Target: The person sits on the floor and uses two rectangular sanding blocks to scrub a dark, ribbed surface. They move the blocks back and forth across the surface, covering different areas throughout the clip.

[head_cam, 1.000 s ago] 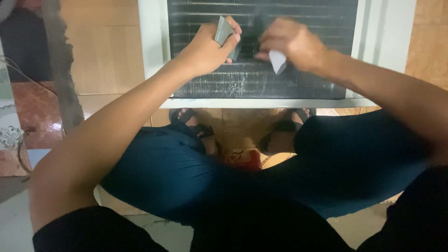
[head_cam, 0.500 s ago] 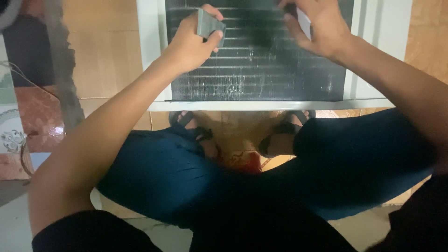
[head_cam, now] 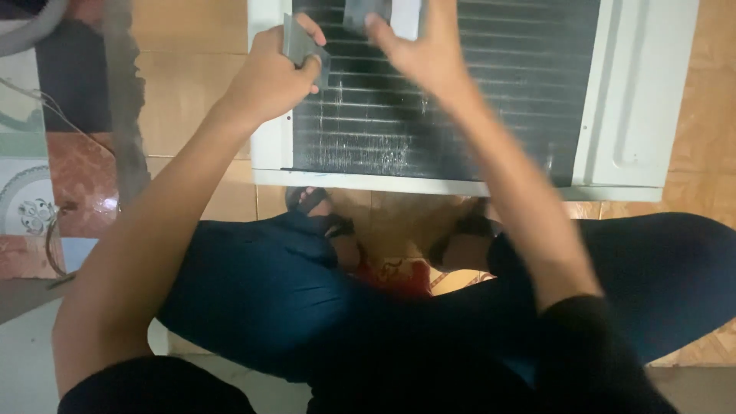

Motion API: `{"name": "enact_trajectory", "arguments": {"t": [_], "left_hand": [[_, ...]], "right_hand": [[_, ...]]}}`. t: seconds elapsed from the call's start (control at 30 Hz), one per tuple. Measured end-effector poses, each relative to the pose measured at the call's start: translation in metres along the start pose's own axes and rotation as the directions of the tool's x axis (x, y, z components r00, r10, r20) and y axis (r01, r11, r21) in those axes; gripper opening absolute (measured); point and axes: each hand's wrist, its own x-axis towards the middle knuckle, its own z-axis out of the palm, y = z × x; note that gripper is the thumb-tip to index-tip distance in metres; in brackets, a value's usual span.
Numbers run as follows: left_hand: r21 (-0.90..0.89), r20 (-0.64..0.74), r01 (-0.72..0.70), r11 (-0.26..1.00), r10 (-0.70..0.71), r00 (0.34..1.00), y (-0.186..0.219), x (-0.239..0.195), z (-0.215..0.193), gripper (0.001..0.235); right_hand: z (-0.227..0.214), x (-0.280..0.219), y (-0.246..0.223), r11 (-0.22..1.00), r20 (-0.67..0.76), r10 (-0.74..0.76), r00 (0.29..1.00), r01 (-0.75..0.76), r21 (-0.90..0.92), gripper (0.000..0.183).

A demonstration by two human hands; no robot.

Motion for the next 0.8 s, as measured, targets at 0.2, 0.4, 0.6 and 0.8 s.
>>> {"name": "enact_trajectory", "arguments": {"t": [0.2,0.4,0.6,0.8], "left_hand": [[-0.011,-0.002,0.035,0.999,-0.035,0.999,-0.013,-0.004,-0.005,0.022],[-0.027,-0.015,0.086,0.996,-0.086,0.996,-0.017,-0.004,-0.006,0.023],[0.021,-0.006,0.068,0.997,-0.068,0.998,-0.010,-0.005,-0.005,0.025],[-0.021,0.018,0.049,0.999,-0.049,0.999,-0.012,-0.009,-0.006,0.025]], "right_hand": [[0.022,-0.022,-0.034,0.872,0.080,0.293,0.953,-0.301,0.386,0.035],[0.030,-0.032,-0.036,0.866,0.069,0.290,0.955,-0.292,0.406,0.037],[0.033,-0.033,-0.034,0.881,0.082,0.265,0.961,-0.276,0.384,0.039],[0.031,-0.030,-0.038,0.852,0.105,0.291,0.951,-0.308,0.423,0.038]]}}
